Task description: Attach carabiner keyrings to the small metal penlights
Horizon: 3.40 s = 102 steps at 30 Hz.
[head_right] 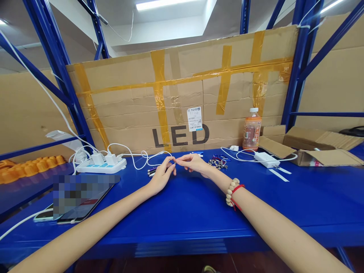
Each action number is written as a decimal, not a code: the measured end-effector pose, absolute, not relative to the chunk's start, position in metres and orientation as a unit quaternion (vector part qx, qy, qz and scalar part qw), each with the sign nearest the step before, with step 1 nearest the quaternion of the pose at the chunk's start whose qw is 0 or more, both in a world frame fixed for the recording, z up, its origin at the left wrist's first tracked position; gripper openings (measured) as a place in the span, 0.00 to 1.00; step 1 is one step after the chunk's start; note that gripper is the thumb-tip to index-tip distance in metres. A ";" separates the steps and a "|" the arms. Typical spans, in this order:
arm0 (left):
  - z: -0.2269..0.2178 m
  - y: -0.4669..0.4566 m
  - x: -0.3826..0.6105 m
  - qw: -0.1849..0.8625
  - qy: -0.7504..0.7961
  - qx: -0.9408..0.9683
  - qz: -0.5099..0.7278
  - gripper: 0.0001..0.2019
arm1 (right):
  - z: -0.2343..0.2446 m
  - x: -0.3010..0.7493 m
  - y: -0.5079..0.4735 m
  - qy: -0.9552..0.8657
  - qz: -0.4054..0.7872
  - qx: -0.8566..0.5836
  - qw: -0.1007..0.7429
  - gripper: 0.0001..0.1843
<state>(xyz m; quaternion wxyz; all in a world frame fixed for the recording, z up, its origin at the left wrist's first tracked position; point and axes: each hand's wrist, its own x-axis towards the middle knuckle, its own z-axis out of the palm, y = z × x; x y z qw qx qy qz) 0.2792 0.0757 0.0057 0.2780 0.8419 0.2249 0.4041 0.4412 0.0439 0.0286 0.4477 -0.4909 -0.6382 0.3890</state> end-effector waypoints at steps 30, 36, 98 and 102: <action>0.006 0.077 0.277 0.249 0.233 0.861 0.378 0.13 | 0.021 0.444 0.048 -0.618 0.389 -0.519 0.444 0.22; 0.005 0.078 0.277 0.252 0.239 0.861 0.372 0.12 | 0.019 0.442 0.049 -0.608 0.390 -0.532 0.442 0.22; 0.005 0.077 0.278 0.213 0.230 0.868 0.385 0.05 | 0.017 0.437 0.051 -0.679 0.271 -0.520 0.442 0.23; 0.007 0.076 0.279 0.178 0.262 0.867 0.384 0.07 | 0.019 0.439 0.052 -0.693 0.243 -0.498 0.462 0.22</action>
